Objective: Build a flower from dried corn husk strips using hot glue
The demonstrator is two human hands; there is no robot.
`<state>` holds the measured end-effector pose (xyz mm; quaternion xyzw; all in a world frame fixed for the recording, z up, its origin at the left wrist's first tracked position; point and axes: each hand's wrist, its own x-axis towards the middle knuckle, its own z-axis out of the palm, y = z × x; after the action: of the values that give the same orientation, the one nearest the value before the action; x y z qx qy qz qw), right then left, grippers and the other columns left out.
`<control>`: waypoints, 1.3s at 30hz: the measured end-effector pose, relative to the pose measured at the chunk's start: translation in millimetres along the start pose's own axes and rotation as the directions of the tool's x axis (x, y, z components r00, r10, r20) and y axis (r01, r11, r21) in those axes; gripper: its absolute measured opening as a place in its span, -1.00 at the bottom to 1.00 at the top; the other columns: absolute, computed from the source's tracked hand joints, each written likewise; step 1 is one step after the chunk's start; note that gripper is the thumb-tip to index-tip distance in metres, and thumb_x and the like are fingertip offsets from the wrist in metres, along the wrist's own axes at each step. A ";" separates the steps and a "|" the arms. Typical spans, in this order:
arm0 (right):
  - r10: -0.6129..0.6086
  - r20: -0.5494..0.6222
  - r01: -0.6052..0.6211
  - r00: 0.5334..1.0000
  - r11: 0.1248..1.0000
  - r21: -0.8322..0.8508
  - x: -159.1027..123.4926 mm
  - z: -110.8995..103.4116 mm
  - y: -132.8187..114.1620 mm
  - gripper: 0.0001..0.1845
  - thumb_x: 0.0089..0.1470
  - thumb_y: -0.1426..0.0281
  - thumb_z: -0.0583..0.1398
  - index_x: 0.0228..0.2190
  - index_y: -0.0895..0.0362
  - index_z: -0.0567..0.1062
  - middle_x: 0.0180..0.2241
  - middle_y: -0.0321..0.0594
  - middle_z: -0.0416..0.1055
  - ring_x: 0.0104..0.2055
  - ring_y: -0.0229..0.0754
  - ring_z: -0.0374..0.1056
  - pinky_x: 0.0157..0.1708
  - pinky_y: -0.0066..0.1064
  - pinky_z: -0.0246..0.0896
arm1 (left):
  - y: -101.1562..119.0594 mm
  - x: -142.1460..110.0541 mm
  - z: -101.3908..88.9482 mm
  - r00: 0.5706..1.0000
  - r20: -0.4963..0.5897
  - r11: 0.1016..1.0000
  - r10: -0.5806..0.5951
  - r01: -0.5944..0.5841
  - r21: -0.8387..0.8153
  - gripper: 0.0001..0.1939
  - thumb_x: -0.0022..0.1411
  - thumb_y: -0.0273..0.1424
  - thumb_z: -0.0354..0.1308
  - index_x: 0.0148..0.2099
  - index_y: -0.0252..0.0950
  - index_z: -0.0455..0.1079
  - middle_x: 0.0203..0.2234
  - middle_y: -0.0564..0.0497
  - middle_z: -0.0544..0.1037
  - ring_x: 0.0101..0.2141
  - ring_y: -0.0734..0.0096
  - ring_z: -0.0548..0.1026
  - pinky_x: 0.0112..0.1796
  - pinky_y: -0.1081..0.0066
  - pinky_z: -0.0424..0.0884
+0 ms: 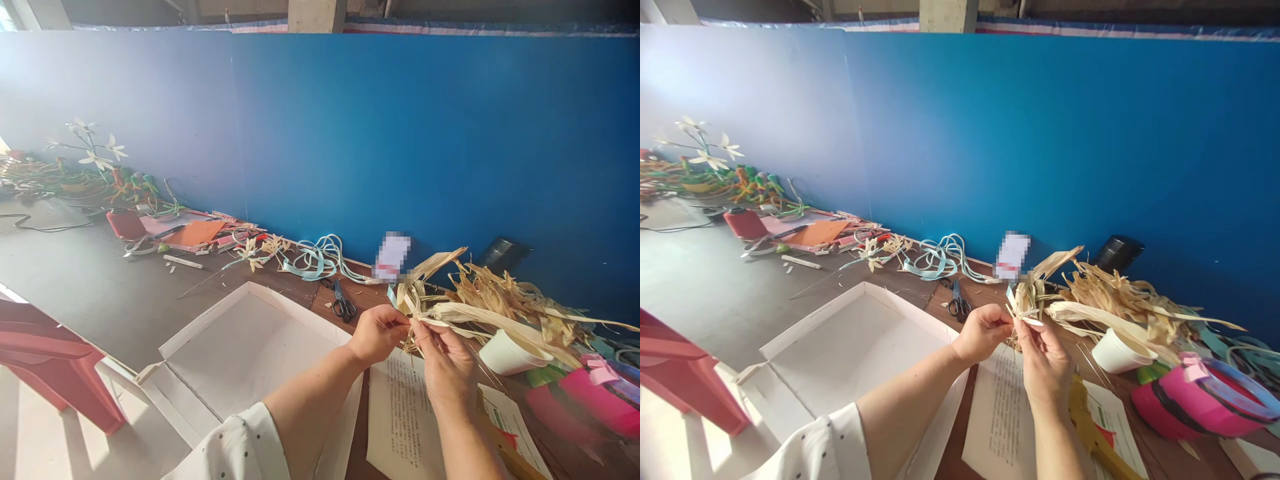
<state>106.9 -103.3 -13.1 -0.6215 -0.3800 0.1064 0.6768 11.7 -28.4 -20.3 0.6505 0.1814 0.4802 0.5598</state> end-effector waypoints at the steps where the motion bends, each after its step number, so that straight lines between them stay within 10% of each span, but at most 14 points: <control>1: -0.016 -0.007 0.016 1.000 1.000 -0.025 -0.3 -0.4 0.4 -0.64 -0.15 0.13 0.31 -0.33 0.10 0.55 -0.35 -0.19 0.51 -0.34 -0.14 0.39 -0.29 -0.31 0.26 | 1.2 -0.5 -0.4 1.000 0.001 1.000 0.016 -0.016 0.025 -0.88 0.03 -0.40 0.20 -0.43 -0.38 0.45 -0.56 0.07 0.41 -0.50 0.58 0.30 -0.45 0.55 0.21; 39: -0.038 -0.009 0.038 0.999 0.999 -0.027 -1.8 0.0 1.1 -0.66 -0.14 0.14 0.31 -0.36 0.12 0.53 -0.39 -0.18 0.49 -0.43 -0.19 0.34 -0.39 -0.32 0.24 | -3.4 -1.8 -1.0 0.998 0.065 0.986 0.008 -0.019 0.168 -0.93 0.04 -0.45 0.14 -0.39 -0.34 0.43 -0.51 0.08 0.43 -0.47 0.57 0.34 -0.41 0.56 0.27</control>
<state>106.0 -104.2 -14.8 -0.6235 -0.3899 0.0856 0.6722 11.1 -28.2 -24.2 0.7119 0.1989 0.4459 0.5049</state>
